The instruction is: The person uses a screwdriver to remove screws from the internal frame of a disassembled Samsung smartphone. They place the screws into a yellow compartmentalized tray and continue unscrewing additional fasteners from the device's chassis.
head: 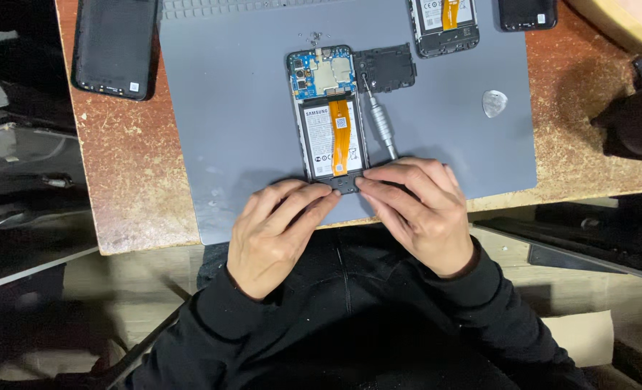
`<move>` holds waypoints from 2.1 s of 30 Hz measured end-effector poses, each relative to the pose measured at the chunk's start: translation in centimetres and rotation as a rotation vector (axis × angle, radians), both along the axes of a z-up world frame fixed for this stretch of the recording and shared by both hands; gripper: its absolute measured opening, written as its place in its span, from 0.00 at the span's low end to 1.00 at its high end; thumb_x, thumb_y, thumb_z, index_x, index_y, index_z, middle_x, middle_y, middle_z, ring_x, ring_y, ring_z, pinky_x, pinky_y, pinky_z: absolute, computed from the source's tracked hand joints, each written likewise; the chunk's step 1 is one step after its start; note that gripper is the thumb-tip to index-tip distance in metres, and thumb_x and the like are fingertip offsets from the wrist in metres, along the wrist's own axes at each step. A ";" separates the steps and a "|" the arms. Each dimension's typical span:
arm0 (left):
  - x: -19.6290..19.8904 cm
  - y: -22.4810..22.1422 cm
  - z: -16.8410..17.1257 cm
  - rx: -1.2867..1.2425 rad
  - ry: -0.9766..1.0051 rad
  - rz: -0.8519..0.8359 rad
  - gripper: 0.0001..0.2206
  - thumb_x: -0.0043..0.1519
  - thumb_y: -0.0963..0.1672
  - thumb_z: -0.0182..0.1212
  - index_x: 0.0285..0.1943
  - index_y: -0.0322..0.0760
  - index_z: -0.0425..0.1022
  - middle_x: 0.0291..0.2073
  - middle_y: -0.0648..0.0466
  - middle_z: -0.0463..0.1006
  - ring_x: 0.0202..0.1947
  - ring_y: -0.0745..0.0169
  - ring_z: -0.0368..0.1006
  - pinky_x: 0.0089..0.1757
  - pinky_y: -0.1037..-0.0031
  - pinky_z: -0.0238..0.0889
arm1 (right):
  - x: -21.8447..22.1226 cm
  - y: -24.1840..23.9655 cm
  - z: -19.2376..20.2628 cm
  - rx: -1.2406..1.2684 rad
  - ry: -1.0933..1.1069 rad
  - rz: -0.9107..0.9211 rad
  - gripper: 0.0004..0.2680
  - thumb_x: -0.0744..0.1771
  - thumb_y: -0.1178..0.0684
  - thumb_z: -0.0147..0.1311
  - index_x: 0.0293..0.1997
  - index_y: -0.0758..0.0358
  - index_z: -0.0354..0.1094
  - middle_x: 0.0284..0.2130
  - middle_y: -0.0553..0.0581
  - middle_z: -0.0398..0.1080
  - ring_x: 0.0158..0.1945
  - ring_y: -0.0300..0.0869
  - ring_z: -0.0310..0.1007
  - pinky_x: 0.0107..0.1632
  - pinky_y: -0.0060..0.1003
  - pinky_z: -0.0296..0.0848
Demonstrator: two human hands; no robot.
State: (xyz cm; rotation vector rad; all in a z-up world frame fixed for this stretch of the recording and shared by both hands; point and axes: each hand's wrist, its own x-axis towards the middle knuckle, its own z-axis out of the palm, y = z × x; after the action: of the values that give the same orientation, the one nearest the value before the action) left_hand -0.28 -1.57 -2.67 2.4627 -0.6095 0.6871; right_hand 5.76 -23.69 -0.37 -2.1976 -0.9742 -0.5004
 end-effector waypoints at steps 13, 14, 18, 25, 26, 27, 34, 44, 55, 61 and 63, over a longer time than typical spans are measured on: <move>-0.6 -1.5 0.1 0.053 0.040 0.030 0.11 0.70 0.40 0.55 0.55 0.44 0.82 0.51 0.58 0.81 0.51 0.56 0.75 0.52 0.69 0.67 | -1.2 0.1 -1.9 -0.024 -0.069 -0.136 0.03 0.67 0.59 0.63 0.39 0.55 0.82 0.40 0.47 0.79 0.43 0.45 0.73 0.51 0.39 0.75; -0.5 -1.5 0.2 0.046 0.052 0.027 0.11 0.70 0.40 0.54 0.55 0.44 0.82 0.51 0.58 0.80 0.51 0.57 0.75 0.52 0.69 0.67 | -1.4 0.2 -2.1 -0.003 -0.074 -0.160 0.03 0.67 0.59 0.63 0.38 0.55 0.82 0.40 0.48 0.79 0.42 0.45 0.73 0.50 0.39 0.75; -0.7 -1.9 0.4 0.037 0.089 0.043 0.11 0.70 0.40 0.54 0.56 0.43 0.81 0.50 0.58 0.80 0.51 0.57 0.74 0.53 0.67 0.66 | -1.7 0.5 -2.7 -0.005 -0.111 -0.216 0.02 0.67 0.59 0.65 0.36 0.55 0.82 0.38 0.47 0.78 0.40 0.45 0.73 0.47 0.39 0.75; -0.8 -2.5 0.2 0.084 0.112 0.074 0.14 0.72 0.42 0.50 0.62 0.47 0.78 0.55 0.63 0.78 0.52 0.61 0.71 0.54 0.70 0.63 | -1.3 0.1 -1.0 -0.044 -0.069 -0.179 0.03 0.66 0.59 0.65 0.38 0.55 0.81 0.39 0.47 0.78 0.42 0.46 0.74 0.48 0.40 0.75; -0.9 -2.4 0.2 0.098 0.108 0.078 0.14 0.72 0.42 0.50 0.63 0.48 0.77 0.56 0.64 0.78 0.52 0.62 0.71 0.54 0.71 0.62 | -1.0 -0.2 -0.6 -0.025 -0.012 -0.133 0.03 0.66 0.59 0.64 0.39 0.56 0.81 0.39 0.48 0.79 0.42 0.46 0.74 0.49 0.40 0.75; -0.9 -2.4 0.2 0.111 0.107 0.083 0.15 0.72 0.43 0.49 0.63 0.49 0.77 0.57 0.65 0.77 0.53 0.63 0.70 0.55 0.71 0.62 | -0.8 -0.4 -0.2 -0.007 0.049 -0.086 0.03 0.66 0.59 0.63 0.40 0.56 0.82 0.39 0.49 0.79 0.42 0.47 0.74 0.49 0.41 0.76; -0.9 -2.3 0.1 0.154 0.123 0.083 0.16 0.73 0.43 0.46 0.67 0.51 0.74 0.59 0.67 0.76 0.54 0.64 0.68 0.57 0.72 0.59 | 2.3 -1.2 2.8 -0.074 0.008 -0.130 0.07 0.70 0.65 0.57 0.49 0.63 0.80 0.45 0.57 0.76 0.44 0.53 0.73 0.51 0.47 0.76; -0.8 -2.6 -0.2 0.172 0.215 0.082 0.16 0.72 0.44 0.47 0.67 0.52 0.71 0.57 0.68 0.74 0.54 0.64 0.65 0.57 0.71 0.56 | 2.8 0.0 2.1 -0.143 0.186 -0.205 0.10 0.67 0.62 0.62 0.54 0.70 0.74 0.38 0.62 0.72 0.35 0.52 0.76 0.40 0.47 0.76; 0.6 -2.6 -0.6 0.085 0.087 0.071 0.10 0.69 0.43 0.55 0.56 0.50 0.78 0.49 0.64 0.75 0.51 0.63 0.68 0.52 0.72 0.61 | 4.3 -1.2 -0.1 -0.158 0.413 -0.276 0.08 0.67 0.62 0.53 0.51 0.70 0.68 0.37 0.62 0.62 0.35 0.59 0.72 0.34 0.52 0.76; 0.8 -2.4 -0.1 0.041 0.072 0.045 0.10 0.70 0.43 0.55 0.56 0.48 0.79 0.49 0.62 0.76 0.50 0.61 0.69 0.50 0.71 0.62 | 5.3 -1.3 2.1 -0.010 0.672 -0.146 0.13 0.69 0.64 0.44 0.59 0.75 0.69 0.32 0.66 0.72 0.24 0.47 0.66 0.30 0.41 0.69; 0.8 -2.3 0.2 0.018 0.065 0.036 0.10 0.70 0.43 0.55 0.56 0.47 0.79 0.49 0.62 0.77 0.50 0.60 0.69 0.50 0.71 0.62 | 5.7 -1.6 1.8 0.159 0.737 -0.045 0.16 0.69 0.62 0.45 0.65 0.74 0.63 0.33 0.67 0.74 0.31 0.47 0.67 0.36 0.38 0.66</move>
State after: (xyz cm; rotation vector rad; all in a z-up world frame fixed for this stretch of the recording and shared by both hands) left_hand 0.56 -3.92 -2.52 2.5081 -0.5503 0.6151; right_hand 11.51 -25.34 1.46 -2.0113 -0.4644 0.2137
